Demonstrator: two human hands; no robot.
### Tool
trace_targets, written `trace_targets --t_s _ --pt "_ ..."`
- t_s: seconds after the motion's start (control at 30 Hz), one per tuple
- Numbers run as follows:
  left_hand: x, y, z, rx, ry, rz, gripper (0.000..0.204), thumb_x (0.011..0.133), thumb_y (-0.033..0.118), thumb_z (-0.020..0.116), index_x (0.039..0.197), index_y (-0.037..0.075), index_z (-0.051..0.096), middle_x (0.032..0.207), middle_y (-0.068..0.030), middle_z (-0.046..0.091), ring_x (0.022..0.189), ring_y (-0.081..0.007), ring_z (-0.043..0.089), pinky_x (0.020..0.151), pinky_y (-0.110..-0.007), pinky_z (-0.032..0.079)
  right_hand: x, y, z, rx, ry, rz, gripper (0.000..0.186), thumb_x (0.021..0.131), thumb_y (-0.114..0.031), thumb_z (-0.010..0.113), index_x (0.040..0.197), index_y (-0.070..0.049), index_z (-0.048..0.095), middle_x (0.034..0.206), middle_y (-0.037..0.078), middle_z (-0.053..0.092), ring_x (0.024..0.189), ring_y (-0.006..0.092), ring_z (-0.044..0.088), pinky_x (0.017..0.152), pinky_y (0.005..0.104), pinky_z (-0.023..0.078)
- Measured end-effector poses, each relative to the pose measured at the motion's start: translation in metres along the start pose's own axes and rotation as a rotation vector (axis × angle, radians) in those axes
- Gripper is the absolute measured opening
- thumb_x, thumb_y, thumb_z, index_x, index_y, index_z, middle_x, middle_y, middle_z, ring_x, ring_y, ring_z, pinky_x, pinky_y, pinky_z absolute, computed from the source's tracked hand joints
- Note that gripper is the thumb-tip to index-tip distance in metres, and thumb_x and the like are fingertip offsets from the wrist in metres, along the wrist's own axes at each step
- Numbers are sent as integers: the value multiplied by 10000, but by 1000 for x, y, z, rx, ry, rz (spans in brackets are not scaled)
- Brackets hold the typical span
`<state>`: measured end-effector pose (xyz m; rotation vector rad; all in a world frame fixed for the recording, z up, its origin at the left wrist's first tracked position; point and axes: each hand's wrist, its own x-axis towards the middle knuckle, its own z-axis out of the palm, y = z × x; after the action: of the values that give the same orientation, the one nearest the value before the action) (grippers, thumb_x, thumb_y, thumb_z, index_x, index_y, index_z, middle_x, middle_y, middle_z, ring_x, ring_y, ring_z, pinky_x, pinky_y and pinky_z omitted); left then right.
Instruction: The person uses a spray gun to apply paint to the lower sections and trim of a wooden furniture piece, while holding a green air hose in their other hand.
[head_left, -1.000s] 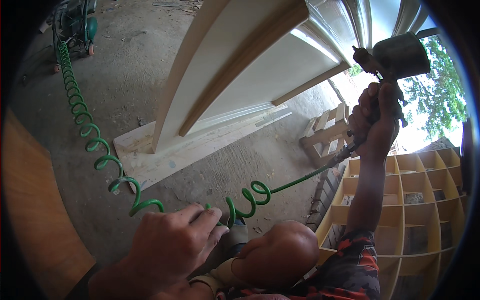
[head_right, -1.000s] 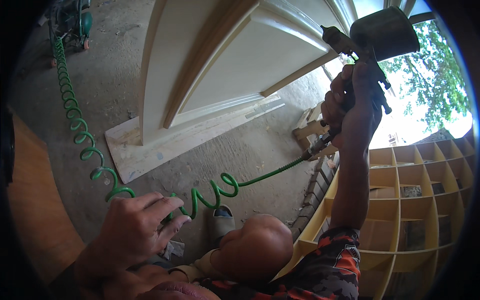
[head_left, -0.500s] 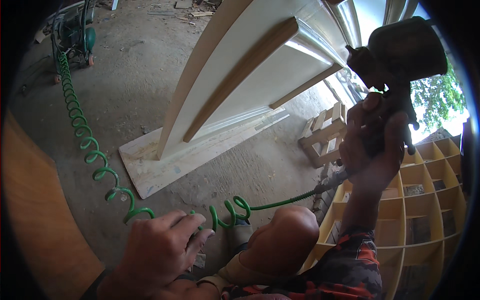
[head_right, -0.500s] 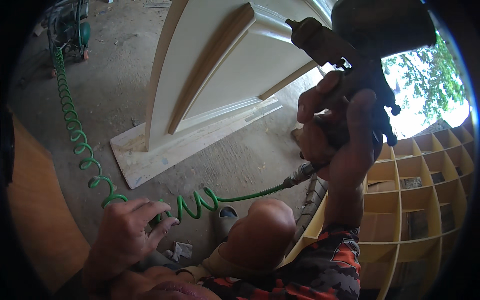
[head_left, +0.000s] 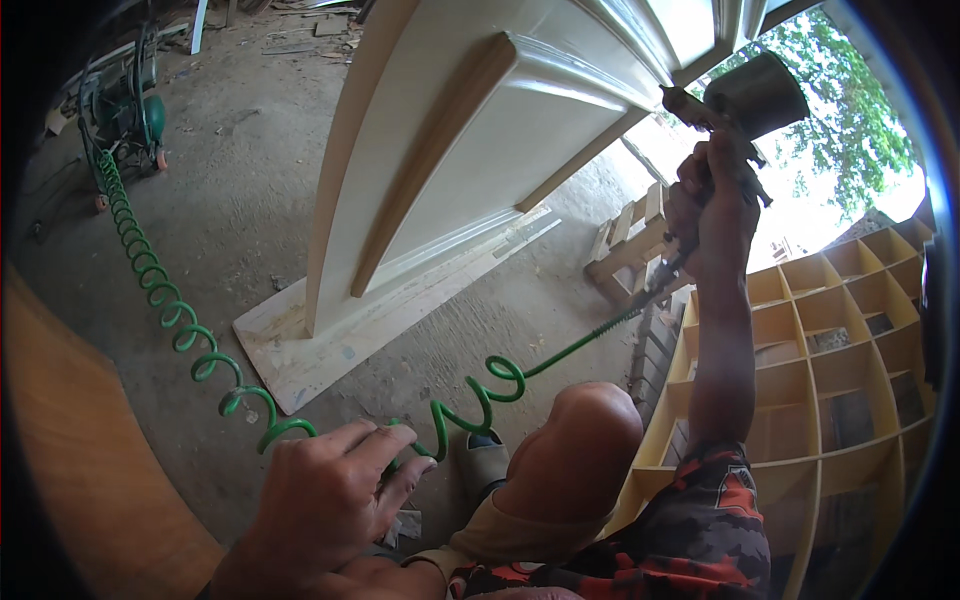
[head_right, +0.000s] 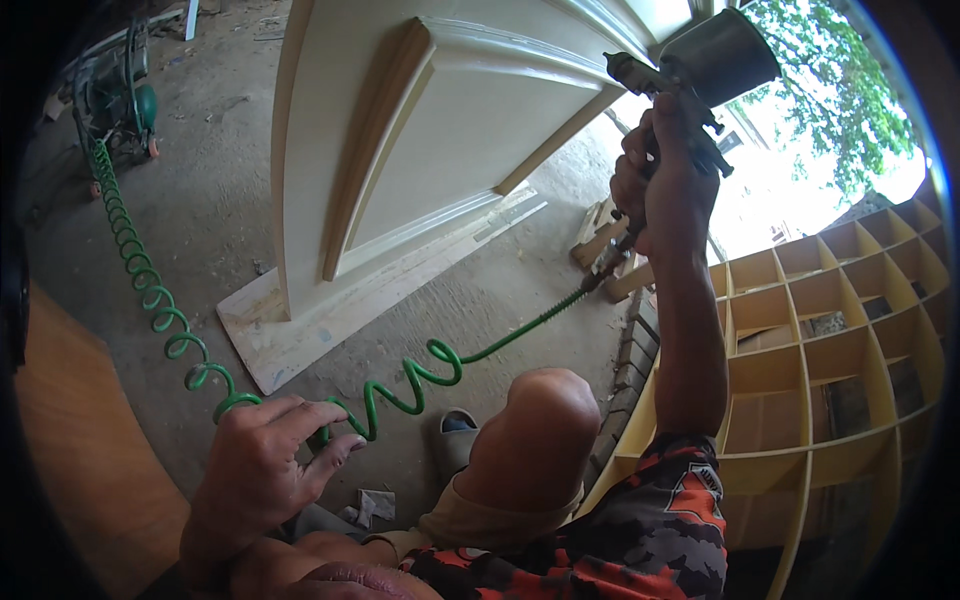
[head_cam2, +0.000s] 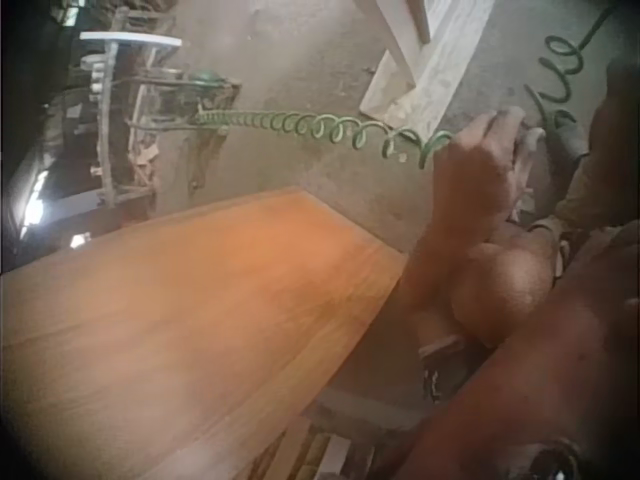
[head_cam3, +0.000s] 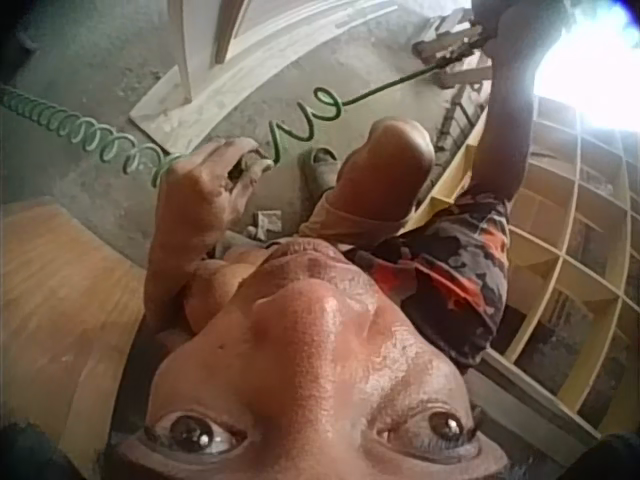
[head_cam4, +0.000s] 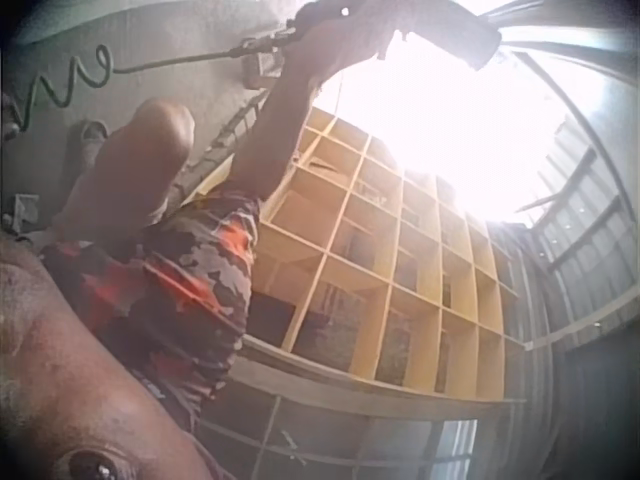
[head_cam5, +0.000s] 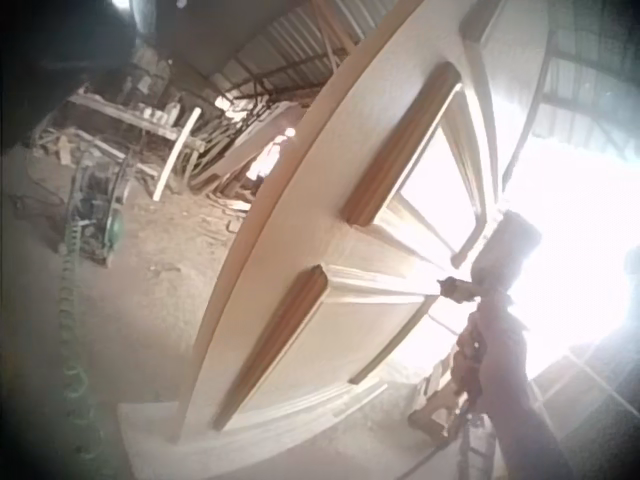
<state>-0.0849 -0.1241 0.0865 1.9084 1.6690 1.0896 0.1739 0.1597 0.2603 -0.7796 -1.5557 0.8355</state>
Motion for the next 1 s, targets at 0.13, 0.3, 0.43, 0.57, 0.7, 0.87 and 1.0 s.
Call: trace_targets --t_s 0.13,0.3,0.43,0.57,0.7,0.87,1.0 --pt "3 3 3 -5 33 38 254 908 224 894 1056 56 773 873 -126 764 710 -341 752 606 -432 587 20 13 -12 16 22 -4 393 1114 -420 701 951 -76 606 695 16 542 427 77 398 404 287 259" --pt "4 9 5 -26 20 6 267 878 164 915 1064 33 774 911 -159 782 786 -361 772 677 -433 601 35 25 -19 -7 144 4 384 1115 -382 699 938 -55 601 718 35 573 442 90 433 407 290 277" --pt "6 12 5 -20 26 17 274 877 158 913 1076 30 775 920 -162 782 811 -369 775 690 -436 602 39 25 -14 -79 263 29 369 1101 -435 718 970 -105 614 712 10 588 443 83 446 427 293 313" --pt "2 11 3 -16 31 13 282 873 156 915 1084 26 780 918 -171 779 818 -374 775 704 -435 604 36 28 -12 -15 194 40 363 1106 -371 714 944 -64 608 709 25 579 445 92 432 408 285 283" --pt "-3 8 1 -14 24 -4 280 871 153 915 1080 19 785 910 -177 776 822 -376 776 716 -430 605 2 14 9 44 52 31 355 1107 -371 715 937 -77 613 698 10 569 442 94 428 407 288 277" --pt "-12 4 -9 -38 6 -77 267 856 128 919 1059 15 787 911 -179 780 810 -376 772 707 -431 592 -38 -10 40 27 -85 -7 393 1146 -423 644 971 -75 590 669 4 502 416 98 395 431 308 266" --pt "-25 -3 -17 4 31 -42 233 915 185 883 1069 55 768 860 -129 757 733 -343 750 647 -443 579 -65 -31 66 37 -154 -53 369 1166 -410 603 1020 -72 593 674 10 512 417 84 391 417 289 282"
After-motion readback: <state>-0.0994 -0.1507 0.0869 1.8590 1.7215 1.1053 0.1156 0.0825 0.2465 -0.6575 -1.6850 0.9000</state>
